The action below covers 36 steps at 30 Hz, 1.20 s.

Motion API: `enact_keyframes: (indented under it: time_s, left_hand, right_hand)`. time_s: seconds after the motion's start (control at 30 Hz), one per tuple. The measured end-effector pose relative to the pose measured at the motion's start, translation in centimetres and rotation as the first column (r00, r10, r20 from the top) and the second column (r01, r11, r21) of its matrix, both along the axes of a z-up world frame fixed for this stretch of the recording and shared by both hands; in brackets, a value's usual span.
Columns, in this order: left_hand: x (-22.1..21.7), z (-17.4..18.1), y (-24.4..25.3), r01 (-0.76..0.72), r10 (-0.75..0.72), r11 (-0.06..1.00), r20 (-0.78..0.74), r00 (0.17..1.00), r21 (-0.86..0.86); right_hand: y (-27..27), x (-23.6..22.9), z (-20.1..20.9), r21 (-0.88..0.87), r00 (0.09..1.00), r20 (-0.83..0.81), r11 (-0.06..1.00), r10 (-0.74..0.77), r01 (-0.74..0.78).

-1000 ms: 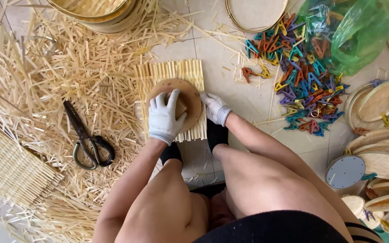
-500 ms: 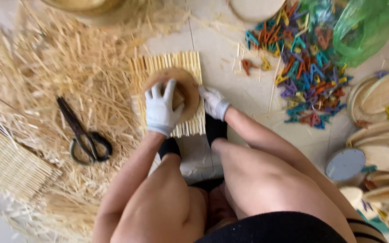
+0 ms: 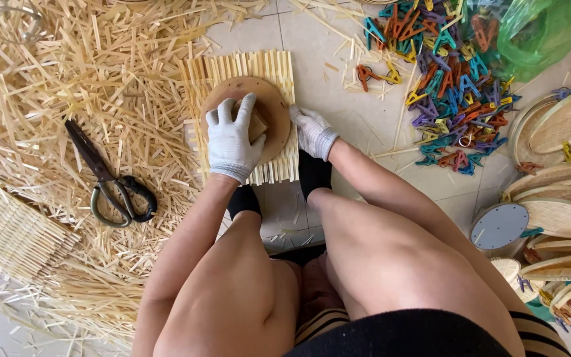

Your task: Hand-weaving and assembling bamboo components for furniture or containers using scissors and a knife.

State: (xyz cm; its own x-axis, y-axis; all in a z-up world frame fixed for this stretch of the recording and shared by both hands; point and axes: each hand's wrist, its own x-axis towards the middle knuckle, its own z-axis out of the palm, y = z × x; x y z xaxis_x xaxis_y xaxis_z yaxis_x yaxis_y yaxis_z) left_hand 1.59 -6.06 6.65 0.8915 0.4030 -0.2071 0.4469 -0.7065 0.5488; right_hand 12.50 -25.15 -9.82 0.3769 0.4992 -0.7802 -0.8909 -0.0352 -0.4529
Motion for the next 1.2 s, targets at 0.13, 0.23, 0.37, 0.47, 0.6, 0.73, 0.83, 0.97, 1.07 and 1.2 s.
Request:
enact_keyframes:
  time_s: [0.13,0.23,0.37,0.47,0.6,0.73,0.83,0.97,1.07,1.2]
  left_hand:
    - [-0.3,-0.5,0.3,-0.007,0.007,1.000,0.015,1.000,-0.004]
    - [-1.2,-0.9,0.9,-0.006,0.011,0.998,0.089,0.996,-0.056]
    - [-2.0,-1.4,0.7,0.020,-0.015,0.999,0.135,0.991,-0.035]
    - [-1.9,-1.4,0.2,0.009,-0.021,0.996,0.125,0.992,0.093]
    - [-2.4,0.3,1.5,0.060,-0.060,0.998,0.112,0.992,0.000]
    - [-6.9,1.3,4.8,-0.269,0.327,0.929,0.220,0.919,-0.254]
    - [-13.2,-1.2,7.7,-0.741,0.713,0.649,-0.201,0.671,-0.172]
    - [-16.8,0.1,7.3,-0.558,0.461,0.814,-0.405,0.789,-0.161]
    - [-16.7,-0.5,5.3,-0.559,0.330,0.651,-0.471,0.818,-0.514]
    - [-17.9,-4.3,3.7,-0.674,0.469,0.468,-0.485,0.738,-0.572]
  right_hand:
    - [1.4,1.8,4.0,0.198,0.933,-0.359,0.974,-0.028,0.105]
    - [2.7,3.0,6.6,0.191,0.922,-0.387,0.979,0.010,0.069]
    - [3.5,2.7,6.3,0.306,0.945,-0.303,0.952,0.121,-0.024]
    - [3.9,2.2,5.0,0.207,0.951,0.032,0.929,0.307,-0.307]
    - [3.7,1.6,5.1,0.191,0.939,0.067,0.919,0.338,-0.345]
    - [2.4,1.7,4.5,0.257,0.910,0.215,0.878,0.354,-0.403]
    - [1.6,1.5,4.5,0.290,0.930,0.161,0.885,0.331,-0.365]
    - [1.6,1.3,4.2,0.331,0.933,0.144,0.873,0.329,-0.359]
    - [1.7,1.3,4.4,0.326,0.937,0.109,0.879,0.331,-0.348]
    - [1.8,1.4,4.7,0.324,0.945,0.031,0.891,0.325,-0.317]
